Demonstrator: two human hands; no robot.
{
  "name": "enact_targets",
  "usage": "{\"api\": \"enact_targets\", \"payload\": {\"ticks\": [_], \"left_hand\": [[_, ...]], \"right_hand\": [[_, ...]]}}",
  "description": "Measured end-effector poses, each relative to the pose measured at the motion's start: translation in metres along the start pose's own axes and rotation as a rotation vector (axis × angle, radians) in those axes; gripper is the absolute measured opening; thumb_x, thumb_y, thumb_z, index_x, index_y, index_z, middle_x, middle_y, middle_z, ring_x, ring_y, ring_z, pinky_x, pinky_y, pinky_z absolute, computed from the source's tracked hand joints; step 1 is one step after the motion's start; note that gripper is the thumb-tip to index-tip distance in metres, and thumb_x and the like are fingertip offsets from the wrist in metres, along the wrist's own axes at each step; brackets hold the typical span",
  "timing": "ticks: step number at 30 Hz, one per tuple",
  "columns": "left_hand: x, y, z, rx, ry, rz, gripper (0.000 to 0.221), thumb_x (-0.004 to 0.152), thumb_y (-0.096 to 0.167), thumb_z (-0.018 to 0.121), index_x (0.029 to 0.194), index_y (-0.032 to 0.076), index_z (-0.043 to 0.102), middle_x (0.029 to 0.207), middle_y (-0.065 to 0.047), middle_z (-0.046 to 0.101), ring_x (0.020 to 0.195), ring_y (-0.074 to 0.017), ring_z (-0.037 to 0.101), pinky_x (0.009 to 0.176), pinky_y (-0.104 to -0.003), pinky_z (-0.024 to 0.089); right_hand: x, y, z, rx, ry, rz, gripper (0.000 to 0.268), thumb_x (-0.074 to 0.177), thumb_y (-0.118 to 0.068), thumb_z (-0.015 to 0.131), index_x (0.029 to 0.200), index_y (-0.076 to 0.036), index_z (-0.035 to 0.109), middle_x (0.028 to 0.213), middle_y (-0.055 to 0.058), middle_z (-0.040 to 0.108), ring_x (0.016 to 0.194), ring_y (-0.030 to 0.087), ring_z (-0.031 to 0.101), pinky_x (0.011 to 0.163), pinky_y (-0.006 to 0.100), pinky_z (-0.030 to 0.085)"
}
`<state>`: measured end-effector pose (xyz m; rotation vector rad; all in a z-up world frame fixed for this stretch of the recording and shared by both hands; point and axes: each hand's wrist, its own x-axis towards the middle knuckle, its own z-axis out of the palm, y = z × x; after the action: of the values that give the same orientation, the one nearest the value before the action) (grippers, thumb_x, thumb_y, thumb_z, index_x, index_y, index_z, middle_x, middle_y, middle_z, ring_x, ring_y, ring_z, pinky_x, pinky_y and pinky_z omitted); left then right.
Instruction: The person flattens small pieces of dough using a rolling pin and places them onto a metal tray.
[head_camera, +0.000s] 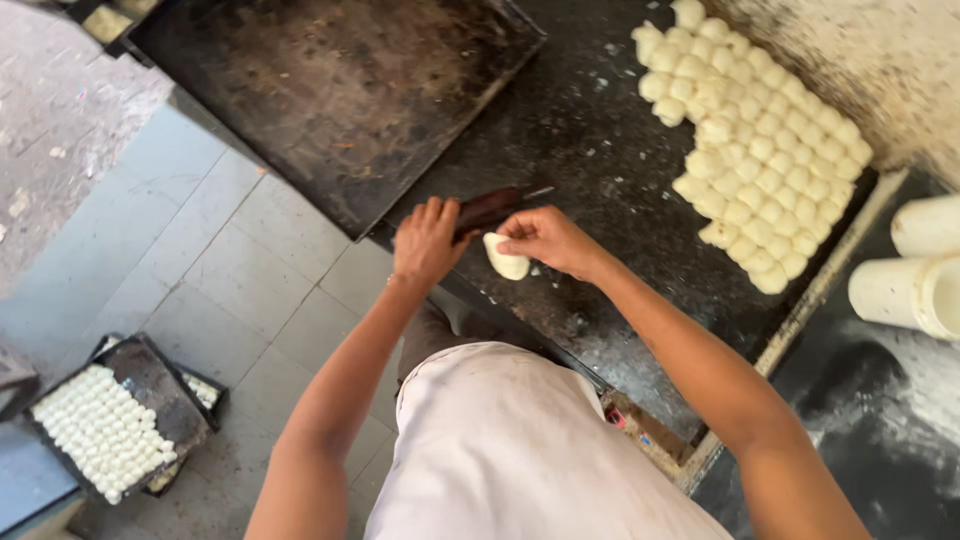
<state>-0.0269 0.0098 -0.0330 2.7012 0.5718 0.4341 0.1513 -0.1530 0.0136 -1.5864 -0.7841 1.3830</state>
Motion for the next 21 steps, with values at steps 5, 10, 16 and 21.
{"api": "enact_targets", "payload": {"ticks": [5,10,16,21], "left_hand": [[-0.004,-0.021,0.036,0.058,-0.31,-0.041,0.04,0.093,0.039,0.069,0.12,0.009,0.063,0.119,-0.013,0.063,0.113,-0.0306,0.063,0.091,-0.045,0.052],[-0.019,-0.038,0.055,0.09,-0.212,0.164,0.05,0.102,0.033,0.059,0.142,0.003,0.057,0.133,-0.017,0.06,0.126,-0.0311,0.058,0.105,-0.043,0.046],[-0.017,-0.051,0.06,-0.022,-0.439,0.242,0.049,0.1,0.039,0.052,0.139,0.008,0.052,0.141,-0.016,0.057,0.133,-0.0341,0.053,0.109,-0.048,0.041],[0.0,-0.06,0.042,0.024,-0.114,0.34,0.053,0.087,0.034,0.061,0.137,0.014,0.057,0.129,-0.017,0.062,0.113,-0.0348,0.059,0.098,-0.056,0.04]], "right_hand": [[0.097,-0.042,0.062,-0.015,-0.053,-0.324,0.028,0.101,-0.024,0.068,0.116,0.0,0.071,0.107,0.002,0.076,0.096,0.006,0.068,0.087,0.03,0.056],[0.162,-0.043,0.13,-0.834,0.073,-0.738,0.023,0.104,-0.021,0.06,0.106,-0.005,0.076,0.103,0.009,0.078,0.099,0.025,0.073,0.114,0.055,0.038],[0.172,-0.072,0.109,-0.497,0.288,-0.518,0.028,0.11,-0.028,0.059,0.101,-0.007,0.076,0.105,0.007,0.079,0.101,0.021,0.075,0.134,0.045,0.034],[0.153,-0.077,0.133,-0.922,0.136,-0.655,0.02,0.093,-0.017,0.064,0.092,-0.003,0.079,0.102,0.013,0.078,0.099,0.03,0.075,0.111,0.07,0.022]]}}
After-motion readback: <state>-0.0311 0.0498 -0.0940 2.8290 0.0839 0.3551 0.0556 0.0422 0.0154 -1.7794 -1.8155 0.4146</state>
